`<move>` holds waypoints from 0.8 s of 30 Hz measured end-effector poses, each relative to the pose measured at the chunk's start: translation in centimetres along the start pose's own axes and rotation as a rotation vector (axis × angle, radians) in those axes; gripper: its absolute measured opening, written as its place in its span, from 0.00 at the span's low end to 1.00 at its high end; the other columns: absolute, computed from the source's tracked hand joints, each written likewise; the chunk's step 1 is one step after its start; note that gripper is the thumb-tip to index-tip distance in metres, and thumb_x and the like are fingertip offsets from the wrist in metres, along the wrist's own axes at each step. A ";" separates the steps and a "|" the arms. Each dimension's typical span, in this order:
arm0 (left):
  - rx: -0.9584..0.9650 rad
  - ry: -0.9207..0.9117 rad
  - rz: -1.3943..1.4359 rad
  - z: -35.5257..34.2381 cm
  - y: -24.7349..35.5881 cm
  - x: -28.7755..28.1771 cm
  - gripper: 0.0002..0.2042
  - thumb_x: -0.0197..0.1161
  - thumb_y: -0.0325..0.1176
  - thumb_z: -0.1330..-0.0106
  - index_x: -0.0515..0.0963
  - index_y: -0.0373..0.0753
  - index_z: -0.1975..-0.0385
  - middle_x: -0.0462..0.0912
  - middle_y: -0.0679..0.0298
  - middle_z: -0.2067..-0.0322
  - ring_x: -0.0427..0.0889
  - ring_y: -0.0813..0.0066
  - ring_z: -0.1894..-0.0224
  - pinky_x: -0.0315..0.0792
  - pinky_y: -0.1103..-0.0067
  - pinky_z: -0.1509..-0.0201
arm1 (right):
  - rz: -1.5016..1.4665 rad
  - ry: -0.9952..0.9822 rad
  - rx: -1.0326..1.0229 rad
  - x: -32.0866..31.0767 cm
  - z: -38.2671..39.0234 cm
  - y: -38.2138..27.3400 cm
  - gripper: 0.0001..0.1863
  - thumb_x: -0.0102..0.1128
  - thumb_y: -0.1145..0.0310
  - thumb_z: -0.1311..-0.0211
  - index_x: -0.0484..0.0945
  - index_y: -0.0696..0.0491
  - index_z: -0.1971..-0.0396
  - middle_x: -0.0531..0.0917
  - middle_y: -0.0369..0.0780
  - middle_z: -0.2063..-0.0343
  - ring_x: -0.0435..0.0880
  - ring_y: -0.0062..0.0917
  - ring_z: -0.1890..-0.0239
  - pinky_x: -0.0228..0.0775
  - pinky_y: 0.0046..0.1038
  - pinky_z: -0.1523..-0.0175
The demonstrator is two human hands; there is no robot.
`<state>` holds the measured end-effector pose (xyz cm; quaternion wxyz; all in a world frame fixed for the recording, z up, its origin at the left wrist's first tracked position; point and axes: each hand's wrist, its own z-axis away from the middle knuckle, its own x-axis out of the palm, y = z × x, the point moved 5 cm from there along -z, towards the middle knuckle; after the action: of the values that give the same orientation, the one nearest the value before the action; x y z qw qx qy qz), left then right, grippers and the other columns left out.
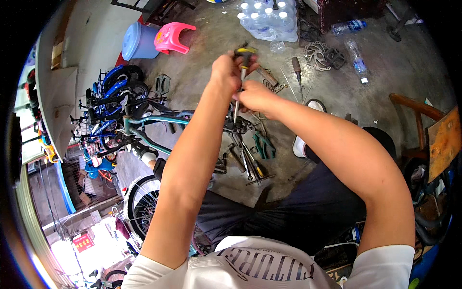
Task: The person uses a screwdriver and pliers to manipulate and tighten small components on a bicycle frame while it sits on the floor.
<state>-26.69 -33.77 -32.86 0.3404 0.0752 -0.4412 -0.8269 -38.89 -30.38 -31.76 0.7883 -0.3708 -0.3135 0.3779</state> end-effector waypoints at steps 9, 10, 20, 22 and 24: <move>0.138 0.125 -1.435 3.1 7.4 3.3 0.28 0.60 0.56 0.30 0.86 0.31 0.57 0.89 0.50 0.62 0.89 0.55 0.54 0.82 0.65 0.54 | 0.228 0.112 -0.036 -0.6 -1.4 0.9 0.19 0.60 0.59 0.29 0.81 0.64 0.60 0.86 0.46 0.72 0.87 0.31 0.73 0.77 0.33 0.63; 0.256 0.134 -1.571 2.6 7.3 3.5 0.28 0.63 0.60 0.33 0.87 0.35 0.56 0.90 0.51 0.64 0.89 0.51 0.54 0.80 0.63 0.50 | 0.256 0.099 -0.065 -0.6 -1.3 0.5 0.19 0.61 0.59 0.29 0.81 0.64 0.60 0.86 0.46 0.72 0.87 0.31 0.72 0.77 0.34 0.63; 0.234 -0.363 -0.955 1.9 6.0 0.9 0.15 0.67 0.40 0.29 0.84 0.43 0.46 0.87 0.62 0.57 0.84 0.69 0.46 0.78 0.70 0.44 | 0.020 -0.009 0.009 0.1 0.0 0.0 0.13 0.58 0.64 0.27 0.81 0.61 0.62 0.86 0.42 0.69 0.83 0.26 0.74 0.74 0.29 0.68; 0.639 -0.169 -1.630 1.9 6.4 1.3 0.16 0.69 0.48 0.33 0.86 0.47 0.51 0.88 0.53 0.57 0.87 0.61 0.51 0.80 0.69 0.49 | 0.052 -0.023 0.035 0.5 -0.6 0.5 0.13 0.57 0.64 0.27 0.81 0.61 0.59 0.86 0.42 0.69 0.83 0.26 0.74 0.74 0.29 0.68; 0.710 -0.033 -1.952 4.3 6.1 5.6 0.17 0.68 0.53 0.34 0.86 0.48 0.55 0.88 0.51 0.59 0.88 0.57 0.55 0.81 0.67 0.54 | 0.062 0.005 0.045 -0.6 -1.0 1.4 0.13 0.57 0.65 0.27 0.80 0.60 0.55 0.86 0.42 0.69 0.84 0.27 0.74 0.74 0.30 0.69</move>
<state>-29.70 -36.70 -24.53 -0.5249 0.4844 -0.4112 -0.5663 -38.88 -30.61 -33.56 0.7851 -0.3633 -0.2913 0.4083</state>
